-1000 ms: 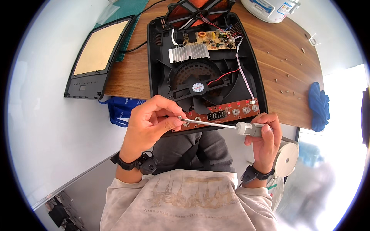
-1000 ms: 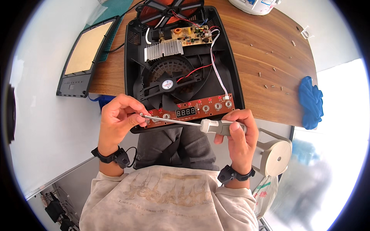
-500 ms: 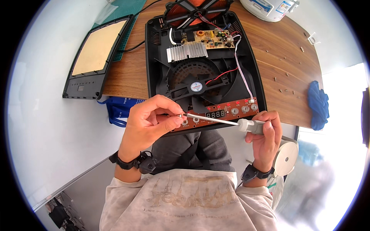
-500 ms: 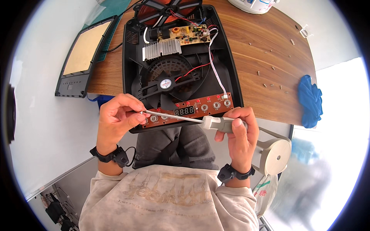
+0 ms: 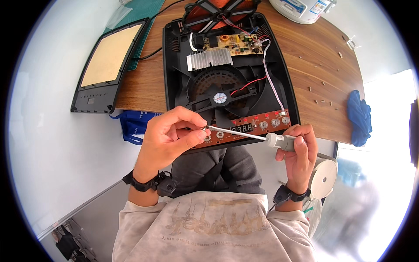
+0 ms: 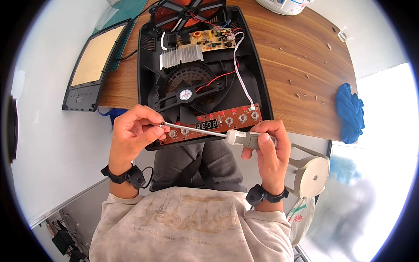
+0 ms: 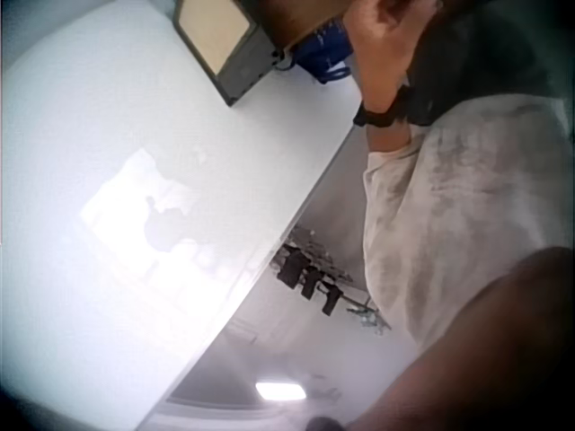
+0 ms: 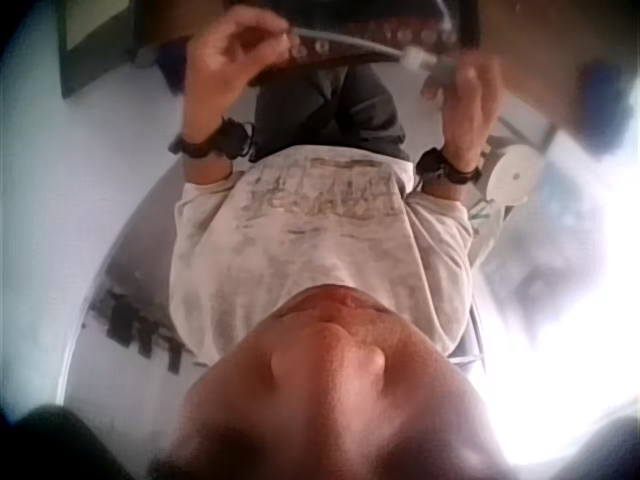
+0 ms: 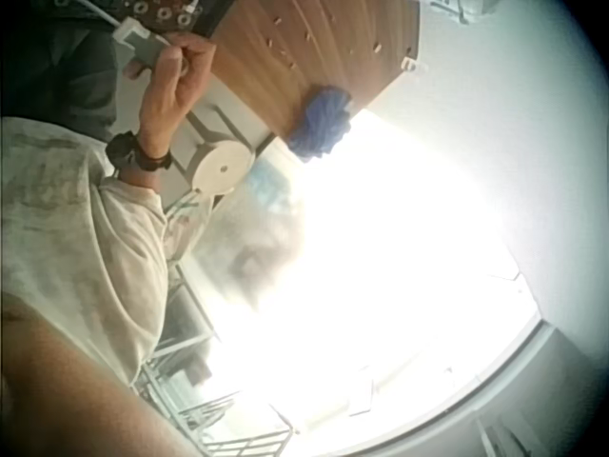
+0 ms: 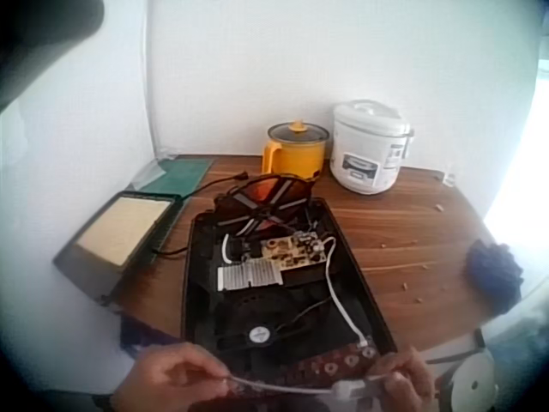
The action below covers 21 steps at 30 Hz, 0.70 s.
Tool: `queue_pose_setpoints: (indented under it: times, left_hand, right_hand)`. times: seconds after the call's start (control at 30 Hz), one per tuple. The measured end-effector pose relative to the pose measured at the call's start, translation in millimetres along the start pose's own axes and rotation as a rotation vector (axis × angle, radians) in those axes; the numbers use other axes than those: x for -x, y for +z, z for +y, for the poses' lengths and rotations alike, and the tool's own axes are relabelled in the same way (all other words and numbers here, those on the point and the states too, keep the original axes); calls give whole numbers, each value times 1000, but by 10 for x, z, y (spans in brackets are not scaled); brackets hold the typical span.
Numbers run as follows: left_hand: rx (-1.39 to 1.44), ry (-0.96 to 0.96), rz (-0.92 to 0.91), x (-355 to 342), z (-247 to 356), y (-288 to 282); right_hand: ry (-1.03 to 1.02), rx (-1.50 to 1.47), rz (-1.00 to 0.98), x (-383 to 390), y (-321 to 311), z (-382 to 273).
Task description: The person uses a screwdriver to work on the internal components of an open electronic device, likely a rice cooker. They repeatedly tighten and loosen screws on the circuit board and control panel while manipulating wires.
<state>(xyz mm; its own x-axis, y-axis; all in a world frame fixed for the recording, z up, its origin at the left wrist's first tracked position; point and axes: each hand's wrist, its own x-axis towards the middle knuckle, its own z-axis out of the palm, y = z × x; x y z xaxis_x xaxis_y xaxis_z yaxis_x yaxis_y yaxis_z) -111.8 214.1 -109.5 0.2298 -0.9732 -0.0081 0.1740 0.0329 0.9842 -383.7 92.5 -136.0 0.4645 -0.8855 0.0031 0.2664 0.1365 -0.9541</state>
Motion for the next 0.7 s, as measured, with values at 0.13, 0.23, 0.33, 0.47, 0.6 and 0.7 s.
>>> queue_pose_setpoints:
  times: [0.13,0.23,0.33,0.47,0.6,0.7]
  left_hand:
    - [-11,10,3,-9,5,3]
    - [-12,3,-1,-11,26,11]
    - [-40,1,20,-19,29,37]
    - [-59,-28,57,-28,46,64]
    - [-33,33,-18,-24,6,9]
    - [-47,54,-39,-27,-5,-2]
  right_hand:
    - [-3,-35,7,-4,-10,-5]
    - [7,-2,-2,1,-10,7]
    - [21,-7,10,-2,-7,14]
    - [27,-27,14,4,-6,15]
    - [34,-50,16,8,-3,32]
    - [40,-37,7,15,3,33]
